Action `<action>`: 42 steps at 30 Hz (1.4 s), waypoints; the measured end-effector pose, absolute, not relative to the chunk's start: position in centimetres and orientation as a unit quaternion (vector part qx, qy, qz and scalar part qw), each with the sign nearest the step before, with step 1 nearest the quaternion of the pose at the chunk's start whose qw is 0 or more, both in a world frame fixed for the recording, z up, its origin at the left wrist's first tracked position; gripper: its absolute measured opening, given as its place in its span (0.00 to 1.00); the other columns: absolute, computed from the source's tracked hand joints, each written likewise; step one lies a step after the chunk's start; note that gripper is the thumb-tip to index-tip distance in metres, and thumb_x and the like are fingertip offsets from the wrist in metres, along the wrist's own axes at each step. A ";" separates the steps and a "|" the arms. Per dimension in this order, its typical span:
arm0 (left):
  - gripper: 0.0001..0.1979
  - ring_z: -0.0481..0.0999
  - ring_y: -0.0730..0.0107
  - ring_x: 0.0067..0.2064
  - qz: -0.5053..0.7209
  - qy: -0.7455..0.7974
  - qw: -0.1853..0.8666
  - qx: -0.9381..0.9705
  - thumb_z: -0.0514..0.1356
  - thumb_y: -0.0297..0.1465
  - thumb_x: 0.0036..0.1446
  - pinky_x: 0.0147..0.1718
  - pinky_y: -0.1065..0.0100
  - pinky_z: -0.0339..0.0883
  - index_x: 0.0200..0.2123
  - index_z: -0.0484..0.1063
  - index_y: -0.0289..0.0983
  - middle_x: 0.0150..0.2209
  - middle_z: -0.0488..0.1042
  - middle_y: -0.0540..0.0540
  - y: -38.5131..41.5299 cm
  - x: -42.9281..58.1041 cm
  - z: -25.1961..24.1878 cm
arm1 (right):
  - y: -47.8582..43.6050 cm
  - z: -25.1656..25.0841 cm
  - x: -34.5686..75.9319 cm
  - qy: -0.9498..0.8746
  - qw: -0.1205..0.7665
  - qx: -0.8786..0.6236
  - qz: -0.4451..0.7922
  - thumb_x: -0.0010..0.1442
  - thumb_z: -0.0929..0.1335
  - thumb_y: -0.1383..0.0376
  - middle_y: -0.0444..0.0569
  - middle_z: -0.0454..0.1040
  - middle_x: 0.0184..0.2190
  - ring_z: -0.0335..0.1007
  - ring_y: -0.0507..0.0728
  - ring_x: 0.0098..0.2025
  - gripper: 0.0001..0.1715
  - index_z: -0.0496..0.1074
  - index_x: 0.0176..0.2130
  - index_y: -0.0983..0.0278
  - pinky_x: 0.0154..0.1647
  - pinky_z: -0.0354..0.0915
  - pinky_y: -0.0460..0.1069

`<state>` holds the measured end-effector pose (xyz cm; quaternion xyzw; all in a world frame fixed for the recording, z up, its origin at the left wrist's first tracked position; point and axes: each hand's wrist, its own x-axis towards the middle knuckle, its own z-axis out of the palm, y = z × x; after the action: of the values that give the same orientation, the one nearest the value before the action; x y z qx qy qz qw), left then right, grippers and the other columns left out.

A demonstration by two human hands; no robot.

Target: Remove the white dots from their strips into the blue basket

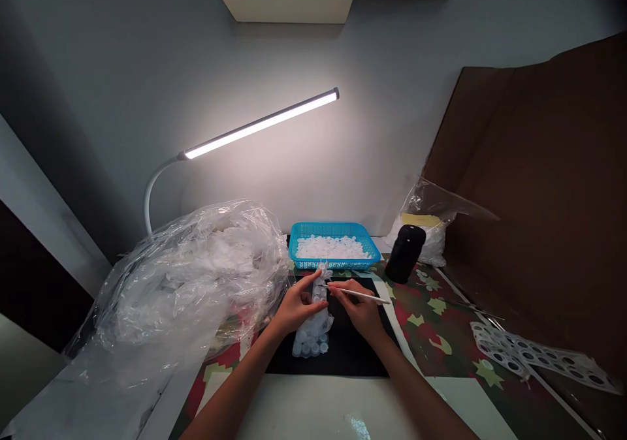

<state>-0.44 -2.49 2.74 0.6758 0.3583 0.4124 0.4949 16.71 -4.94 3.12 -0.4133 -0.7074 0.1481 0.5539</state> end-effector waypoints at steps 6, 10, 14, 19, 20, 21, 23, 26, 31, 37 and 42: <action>0.38 0.57 0.83 0.20 0.409 0.339 0.488 0.692 0.66 0.32 0.46 0.16 0.78 0.51 0.60 0.57 0.34 0.29 0.69 0.50 -2.6 -0.3 2.5 | -4.9 3.0 16.8 -0.739 0.529 -0.396 0.134 0.61 0.65 0.61 0.47 0.78 0.32 0.70 0.57 0.32 0.10 0.76 0.37 0.59 0.34 0.64 0.51; 0.35 0.58 0.85 0.21 0.409 0.320 0.483 0.705 0.66 0.31 0.45 0.17 0.78 0.53 0.58 0.62 0.36 0.41 0.71 0.43 -2.8 0.0 2.2 | -4.8 2.8 16.7 -0.757 0.513 -0.382 0.129 0.61 0.65 0.62 0.47 0.78 0.32 0.70 0.57 0.33 0.10 0.76 0.38 0.58 0.35 0.63 0.51; 0.36 0.57 0.86 0.21 0.412 0.328 0.476 0.704 0.66 0.32 0.44 0.16 0.78 0.51 0.58 0.61 0.36 0.44 0.70 0.42 -2.6 -0.1 2.1 | -4.8 2.9 16.7 -0.748 0.523 -0.389 0.127 0.59 0.66 0.63 0.46 0.78 0.30 0.69 0.57 0.32 0.08 0.77 0.36 0.59 0.33 0.63 0.51; 0.37 0.57 0.85 0.20 0.425 0.363 0.465 0.687 0.65 0.34 0.46 0.16 0.78 0.50 0.59 0.59 0.35 0.40 0.71 0.43 -2.2 -0.5 2.3 | -5.1 3.4 16.8 -0.700 0.565 -0.417 0.132 0.61 0.65 0.63 0.48 0.76 0.30 0.70 0.56 0.31 0.09 0.75 0.37 0.62 0.33 0.64 0.50; 0.37 0.57 0.84 0.20 0.427 0.368 0.463 0.684 0.65 0.34 0.46 0.16 0.78 0.50 0.60 0.58 0.34 0.37 0.71 0.44 -2.1 -0.6 2.4 | -5.1 3.4 16.8 -0.694 0.569 -0.421 0.135 0.61 0.65 0.63 0.48 0.76 0.29 0.70 0.56 0.31 0.10 0.75 0.37 0.62 0.33 0.64 0.50; 0.38 0.56 0.84 0.20 0.428 0.371 0.462 0.682 0.65 0.34 0.46 0.16 0.78 0.50 0.60 0.58 0.33 0.34 0.71 0.46 -2.1 -0.7 2.4 | -5.2 3.5 16.8 -0.690 0.571 -0.423 0.139 0.61 0.65 0.63 0.47 0.76 0.29 0.70 0.56 0.31 0.10 0.75 0.37 0.62 0.32 0.64 0.50; 0.38 0.55 0.83 0.20 0.429 0.375 0.460 0.681 0.65 0.34 0.46 0.16 0.78 0.49 0.60 0.57 0.32 0.29 0.70 0.49 -2.1 -0.7 2.5 | -5.2 3.5 16.9 -0.687 0.570 -0.426 0.148 0.61 0.65 0.62 0.47 0.75 0.28 0.70 0.56 0.31 0.09 0.75 0.36 0.62 0.31 0.64 0.49; 0.38 0.53 0.83 0.19 0.428 0.379 0.458 0.681 0.65 0.34 0.47 0.16 0.77 0.48 0.60 0.56 0.31 0.23 0.65 0.54 -2.2 -0.7 2.6 | -5.2 3.4 16.8 -0.688 0.564 -0.427 0.161 0.60 0.65 0.62 0.47 0.74 0.27 0.70 0.55 0.30 0.10 0.74 0.33 0.63 0.29 0.64 0.48; 0.38 0.53 0.82 0.18 0.429 0.383 0.453 0.681 0.65 0.34 0.47 0.16 0.77 0.47 0.60 0.56 0.30 0.19 0.59 0.57 -2.2 -0.7 2.7 | -5.0 3.1 16.8 -0.701 0.549 -0.424 0.168 0.60 0.65 0.61 0.47 0.73 0.26 0.69 0.54 0.29 0.11 0.74 0.31 0.63 0.29 0.64 0.48; 0.38 0.53 0.82 0.19 0.428 0.383 0.455 0.681 0.65 0.34 0.47 0.16 0.78 0.47 0.61 0.56 0.31 0.19 0.59 0.57 -2.1 -0.8 2.6 | -4.8 2.8 17.0 -0.723 0.529 -0.416 0.155 0.60 0.65 0.62 0.47 0.75 0.27 0.68 0.55 0.30 0.10 0.76 0.33 0.62 0.30 0.63 0.49; 0.38 0.53 0.82 0.19 0.428 0.383 0.454 0.681 0.65 0.34 0.47 0.16 0.78 0.46 0.60 0.56 0.32 0.19 0.59 0.57 -2.1 -0.8 2.5 | -4.7 2.7 17.0 -0.731 0.524 -0.413 0.143 0.60 0.65 0.62 0.47 0.75 0.28 0.68 0.55 0.30 0.10 0.76 0.33 0.62 0.30 0.62 0.49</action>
<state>-0.82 -2.06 2.55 0.6812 0.3829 0.4278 0.4543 17.04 -4.70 2.70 -0.4134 -0.7308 0.1427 0.5241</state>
